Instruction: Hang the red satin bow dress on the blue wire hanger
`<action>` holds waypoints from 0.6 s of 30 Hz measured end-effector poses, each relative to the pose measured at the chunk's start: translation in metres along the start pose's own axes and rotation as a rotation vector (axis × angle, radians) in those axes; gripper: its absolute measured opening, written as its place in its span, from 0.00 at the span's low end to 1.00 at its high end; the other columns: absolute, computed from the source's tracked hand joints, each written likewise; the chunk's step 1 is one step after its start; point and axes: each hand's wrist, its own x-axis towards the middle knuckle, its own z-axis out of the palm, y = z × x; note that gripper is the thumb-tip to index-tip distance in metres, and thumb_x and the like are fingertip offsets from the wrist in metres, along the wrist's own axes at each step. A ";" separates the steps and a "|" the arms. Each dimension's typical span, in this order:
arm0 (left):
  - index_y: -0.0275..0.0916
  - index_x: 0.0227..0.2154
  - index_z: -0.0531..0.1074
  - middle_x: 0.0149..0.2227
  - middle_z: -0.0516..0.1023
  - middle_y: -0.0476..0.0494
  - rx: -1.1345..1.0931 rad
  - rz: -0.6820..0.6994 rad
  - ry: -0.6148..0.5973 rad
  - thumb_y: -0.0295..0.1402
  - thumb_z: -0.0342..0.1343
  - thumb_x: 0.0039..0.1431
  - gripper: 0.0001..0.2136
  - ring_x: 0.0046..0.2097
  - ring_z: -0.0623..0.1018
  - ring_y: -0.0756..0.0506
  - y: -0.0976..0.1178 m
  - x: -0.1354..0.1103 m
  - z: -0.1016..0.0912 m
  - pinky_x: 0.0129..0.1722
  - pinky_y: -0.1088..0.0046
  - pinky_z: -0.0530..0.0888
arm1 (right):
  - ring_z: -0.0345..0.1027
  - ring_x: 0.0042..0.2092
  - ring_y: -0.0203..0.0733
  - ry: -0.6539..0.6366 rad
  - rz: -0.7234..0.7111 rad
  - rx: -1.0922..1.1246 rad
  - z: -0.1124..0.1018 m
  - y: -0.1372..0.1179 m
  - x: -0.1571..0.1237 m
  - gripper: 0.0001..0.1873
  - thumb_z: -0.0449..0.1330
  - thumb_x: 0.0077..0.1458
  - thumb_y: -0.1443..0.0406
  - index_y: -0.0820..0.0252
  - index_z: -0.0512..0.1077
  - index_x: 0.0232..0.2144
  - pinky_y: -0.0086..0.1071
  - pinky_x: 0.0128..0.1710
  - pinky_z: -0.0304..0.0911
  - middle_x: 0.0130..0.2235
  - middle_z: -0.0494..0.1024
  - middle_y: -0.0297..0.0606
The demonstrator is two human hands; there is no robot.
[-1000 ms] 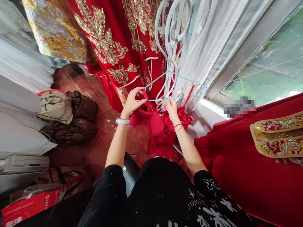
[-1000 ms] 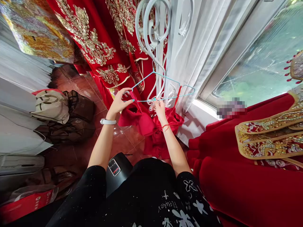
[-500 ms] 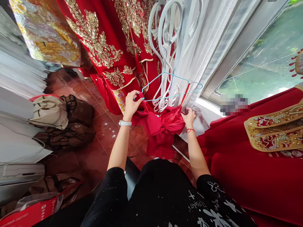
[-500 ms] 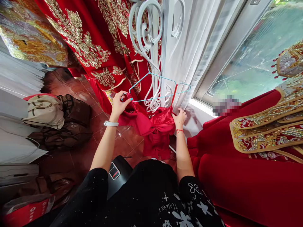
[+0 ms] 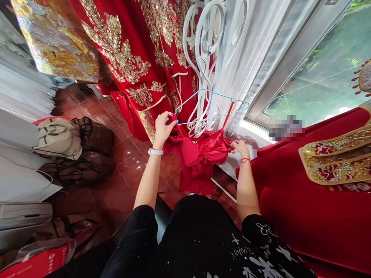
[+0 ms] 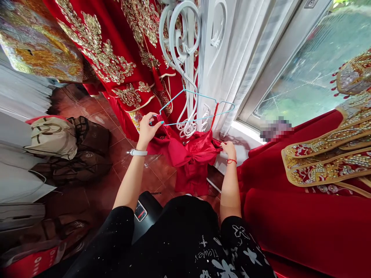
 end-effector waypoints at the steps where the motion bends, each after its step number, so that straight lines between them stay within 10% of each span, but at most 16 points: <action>1: 0.43 0.45 0.75 0.44 0.80 0.45 -0.007 -0.002 -0.001 0.28 0.66 0.58 0.13 0.44 0.76 0.41 0.000 0.000 0.000 0.54 0.57 0.75 | 0.76 0.28 0.45 -0.036 0.037 0.044 -0.006 -0.003 -0.002 0.06 0.59 0.52 0.67 0.55 0.70 0.23 0.37 0.34 0.75 0.21 0.76 0.40; 9: 0.43 0.44 0.75 0.46 0.80 0.43 -0.091 -0.010 -0.057 0.31 0.65 0.57 0.12 0.51 0.77 0.39 0.001 -0.002 -0.004 0.58 0.56 0.76 | 0.67 0.26 0.36 -0.104 -0.066 0.348 -0.052 0.001 -0.048 0.09 0.62 0.43 0.62 0.55 0.73 0.31 0.29 0.27 0.65 0.25 0.76 0.32; 18: 0.44 0.43 0.74 0.47 0.81 0.42 -0.144 0.000 -0.089 0.35 0.65 0.57 0.12 0.51 0.77 0.40 0.000 -0.001 -0.005 0.60 0.55 0.76 | 0.81 0.45 0.42 0.254 -0.469 0.802 -0.071 -0.024 -0.068 0.12 0.67 0.45 0.59 0.52 0.74 0.35 0.37 0.46 0.77 0.40 0.84 0.34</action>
